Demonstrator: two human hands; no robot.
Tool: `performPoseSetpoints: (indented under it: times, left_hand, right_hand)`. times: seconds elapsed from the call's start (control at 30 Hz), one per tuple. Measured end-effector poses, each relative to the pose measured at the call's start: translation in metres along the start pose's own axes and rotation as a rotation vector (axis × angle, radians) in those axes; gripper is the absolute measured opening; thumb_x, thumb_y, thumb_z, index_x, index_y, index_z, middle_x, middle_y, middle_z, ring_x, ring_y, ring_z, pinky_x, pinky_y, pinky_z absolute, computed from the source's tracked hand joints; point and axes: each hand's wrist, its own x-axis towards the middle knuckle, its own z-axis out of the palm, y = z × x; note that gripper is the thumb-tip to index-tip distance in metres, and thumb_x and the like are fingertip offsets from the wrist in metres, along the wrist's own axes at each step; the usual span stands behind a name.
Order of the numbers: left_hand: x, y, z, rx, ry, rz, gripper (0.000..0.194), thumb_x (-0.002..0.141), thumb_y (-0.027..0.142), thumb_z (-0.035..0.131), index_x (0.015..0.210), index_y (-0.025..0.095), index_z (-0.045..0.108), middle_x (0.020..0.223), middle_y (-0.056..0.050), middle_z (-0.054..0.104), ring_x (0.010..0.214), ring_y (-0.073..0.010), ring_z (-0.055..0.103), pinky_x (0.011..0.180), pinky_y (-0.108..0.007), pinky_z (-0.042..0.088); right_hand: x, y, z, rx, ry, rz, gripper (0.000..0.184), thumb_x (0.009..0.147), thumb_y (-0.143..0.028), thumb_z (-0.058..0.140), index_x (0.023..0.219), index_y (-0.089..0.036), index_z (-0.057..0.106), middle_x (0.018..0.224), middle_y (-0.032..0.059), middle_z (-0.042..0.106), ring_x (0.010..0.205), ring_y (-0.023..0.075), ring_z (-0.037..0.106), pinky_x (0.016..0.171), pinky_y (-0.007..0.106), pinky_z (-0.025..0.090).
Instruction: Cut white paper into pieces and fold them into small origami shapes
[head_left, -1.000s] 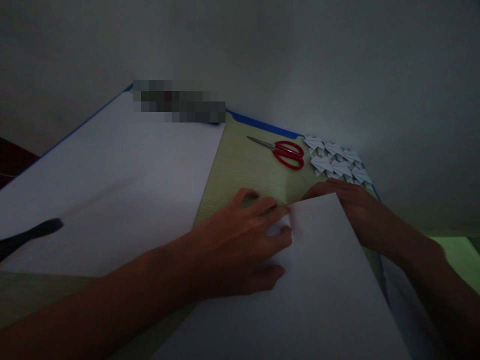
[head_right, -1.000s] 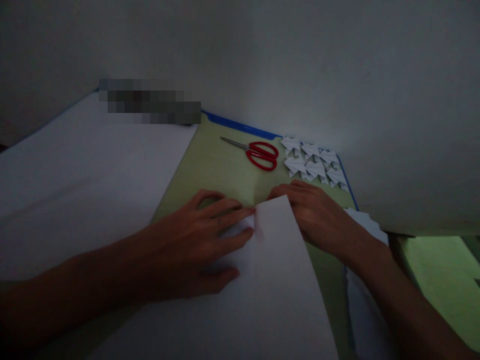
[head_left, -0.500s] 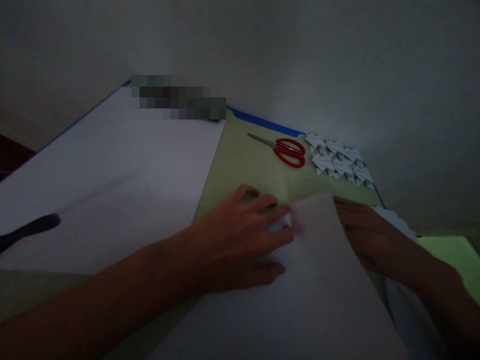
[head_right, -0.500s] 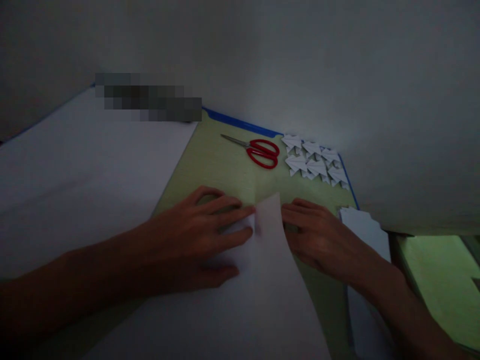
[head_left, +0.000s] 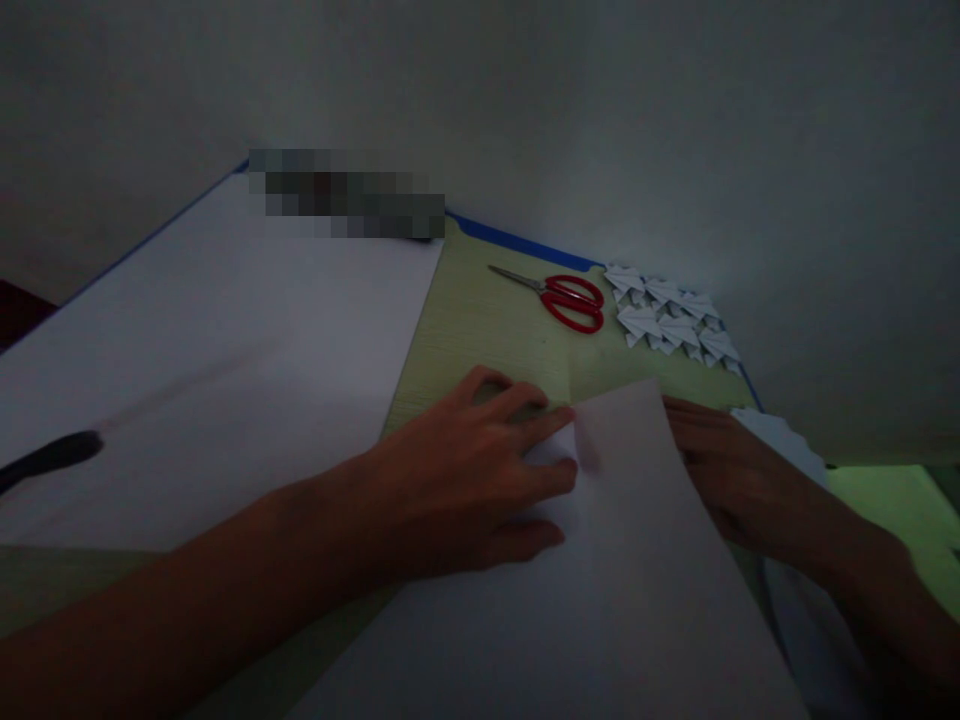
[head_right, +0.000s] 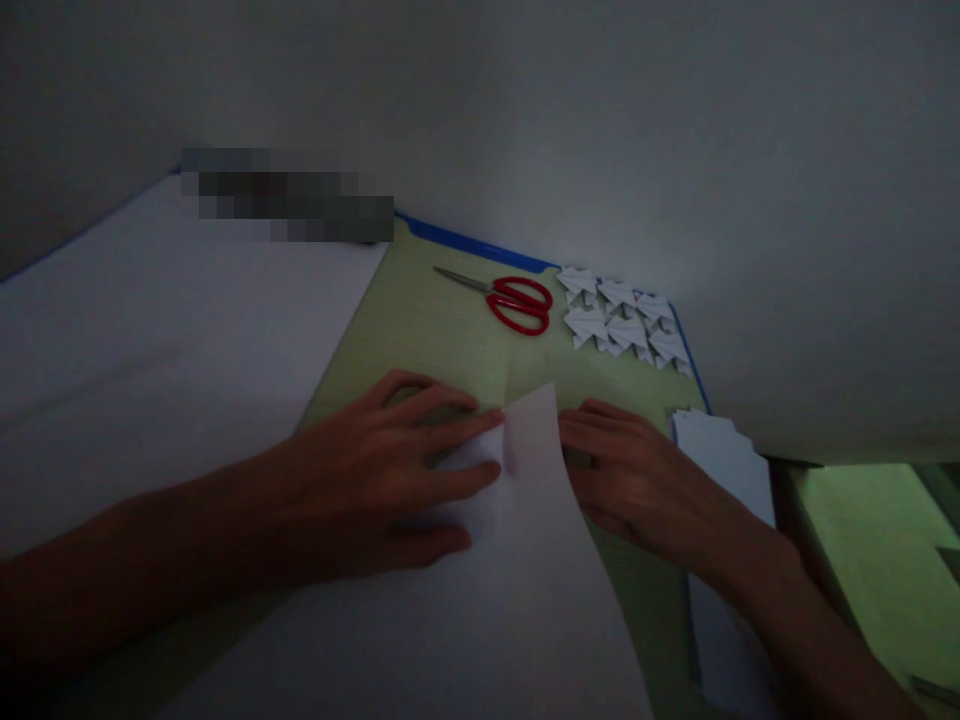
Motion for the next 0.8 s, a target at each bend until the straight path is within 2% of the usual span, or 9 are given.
performPoseSetpoints:
  times: [0.13,0.3,0.47,0.53,0.7,0.8]
  left_hand:
    - [0.001,0.002,-0.001,0.0,-0.012,-0.01,0.034,0.098,0.049,0.065,0.121,0.025,0.072,0.154,-0.011,0.058,0.131,-0.036,0.055,0.105,-0.056,0.041]
    - [0.001,0.002,-0.002,-0.009,-0.024,-0.003,0.035,0.099,0.048,0.064,0.122,0.024,0.072,0.155,-0.012,0.057,0.132,-0.0363,0.054,0.105,-0.057,0.04]
    - [0.001,0.002,-0.002,-0.003,-0.03,-0.007,0.034,0.099,0.048,0.063,0.121,0.023,0.072,0.156,-0.013,0.056,0.132,-0.0362,0.054,0.104,-0.057,0.041]
    - [0.001,0.002,-0.002,0.001,-0.023,-0.01,0.035,0.099,0.049,0.063,0.121,0.024,0.072,0.155,-0.012,0.056,0.131,-0.036,0.054,0.105,-0.057,0.04]
    - [0.001,0.002,-0.001,-0.003,-0.011,-0.007,0.035,0.099,0.048,0.063,0.124,0.024,0.071,0.152,-0.011,0.059,0.131,-0.0348,0.055,0.105,-0.056,0.041]
    - [0.001,0.002,-0.001,-0.004,-0.007,-0.009,0.035,0.098,0.048,0.064,0.123,0.024,0.072,0.151,-0.012,0.059,0.13,-0.035,0.055,0.105,-0.055,0.041]
  right_hand:
    - [0.003,-0.002,-0.001,0.036,0.003,0.028,0.032,0.105,-0.017,0.049,0.122,-0.031,0.073,0.123,0.0081,0.077,0.107,0.0289,0.074,0.101,0.054,0.056]
    - [0.007,-0.003,-0.004,0.027,0.033,-0.008,0.028,0.103,-0.016,0.053,0.113,-0.029,0.077,0.116,0.0081,0.078,0.099,0.0281,0.075,0.092,0.05,0.061]
    - [0.001,-0.005,0.0,0.047,-0.013,0.024,0.034,0.104,-0.015,0.049,0.121,-0.03,0.074,0.125,0.0085,0.075,0.114,0.0294,0.072,0.103,0.053,0.056]
    - [0.0,-0.005,0.0,0.051,-0.006,0.015,0.036,0.104,-0.015,0.048,0.125,-0.031,0.072,0.126,0.0082,0.075,0.113,0.0282,0.072,0.107,0.054,0.054]
    - [0.012,-0.006,-0.005,0.074,0.065,0.074,0.037,0.104,-0.016,0.045,0.133,-0.027,0.066,0.111,0.0089,0.078,0.088,0.026,0.075,0.089,0.047,0.061]
    - [0.021,-0.005,-0.008,0.047,0.09,0.071,0.038,0.104,-0.014,0.045,0.132,-0.03,0.064,0.105,0.0078,0.078,0.085,0.0263,0.074,0.08,0.043,0.06]
